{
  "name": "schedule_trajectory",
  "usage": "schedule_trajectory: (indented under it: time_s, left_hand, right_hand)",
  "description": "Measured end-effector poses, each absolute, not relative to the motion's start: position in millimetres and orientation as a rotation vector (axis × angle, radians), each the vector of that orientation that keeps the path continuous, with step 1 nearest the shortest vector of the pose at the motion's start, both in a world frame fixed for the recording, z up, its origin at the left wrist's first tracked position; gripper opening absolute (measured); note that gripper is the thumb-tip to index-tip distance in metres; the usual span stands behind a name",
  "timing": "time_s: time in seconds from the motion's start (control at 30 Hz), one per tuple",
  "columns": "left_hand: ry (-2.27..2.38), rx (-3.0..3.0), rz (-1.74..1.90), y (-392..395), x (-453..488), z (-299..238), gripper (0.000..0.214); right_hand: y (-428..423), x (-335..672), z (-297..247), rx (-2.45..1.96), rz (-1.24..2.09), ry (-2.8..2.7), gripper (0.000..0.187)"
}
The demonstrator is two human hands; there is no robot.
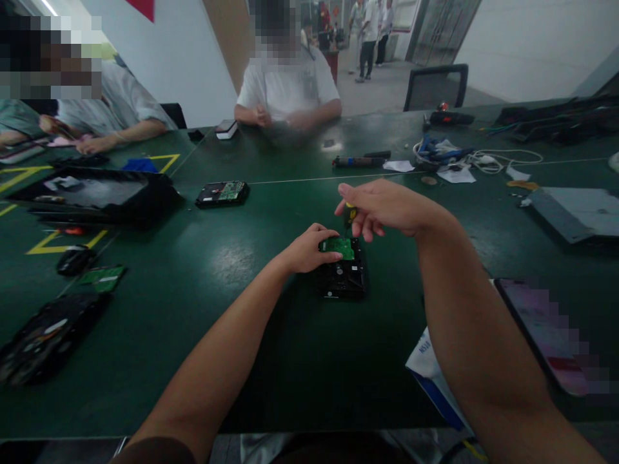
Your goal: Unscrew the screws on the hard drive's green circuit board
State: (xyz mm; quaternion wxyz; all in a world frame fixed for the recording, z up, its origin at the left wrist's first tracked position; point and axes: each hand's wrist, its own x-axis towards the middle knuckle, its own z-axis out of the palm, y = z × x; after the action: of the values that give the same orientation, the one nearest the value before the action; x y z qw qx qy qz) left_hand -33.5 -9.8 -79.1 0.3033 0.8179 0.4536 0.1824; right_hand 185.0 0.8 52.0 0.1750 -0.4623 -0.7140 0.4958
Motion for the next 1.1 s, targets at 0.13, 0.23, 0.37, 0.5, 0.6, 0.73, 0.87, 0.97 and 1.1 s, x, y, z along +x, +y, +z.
schedule_trajectory:
  time_s: [0.13,0.23,0.37,0.5,0.6,0.73,0.87,0.97,1.1]
  left_hand:
    - [1.197,2.155,0.489,-9.7,-33.4,-80.4,0.063]
    - [1.205,2.138,0.496,-9.9,-33.9,-81.0,0.065]
    - [1.22,2.126,0.474,-10.9,-34.3,-79.3,0.067]
    - [1.221,2.133,0.47,-11.5,-33.8,-77.4,0.066]
    - [1.204,2.166,0.482,-10.7,-33.2,-78.5,0.064]
    - [1.205,2.172,0.492,-9.8,-32.7,-80.1,0.065]
    - [1.205,2.162,0.498,-10.6,-33.2,-79.7,0.065]
    - [1.21,2.143,0.489,-11.3,-34.0,-79.3,0.066]
    - [1.217,2.13,0.483,-11.3,-34.4,-78.9,0.067]
  right_hand:
    - [2.0,182.5,47.5,-1.256,1.484,-1.96,0.05]
    - [7.1,185.7,46.4,-1.33,1.306,-2.006,0.048]
    - [11.4,190.7,50.0,-1.483,0.952,-2.067,0.039]
    - [6.1,189.7,55.5,-1.515,1.019,-2.081,0.03]
    - [1.7,186.7,55.7,-1.425,1.219,-2.101,0.041]
    - [2.1,183.3,49.7,-1.279,1.422,-2.006,0.05]
    - [5.9,185.9,46.5,-1.305,1.374,-1.981,0.051]
    - [8.3,190.3,49.3,-1.419,1.084,-2.066,0.048]
    - [8.0,191.6,54.6,-1.544,0.885,-2.099,0.036]
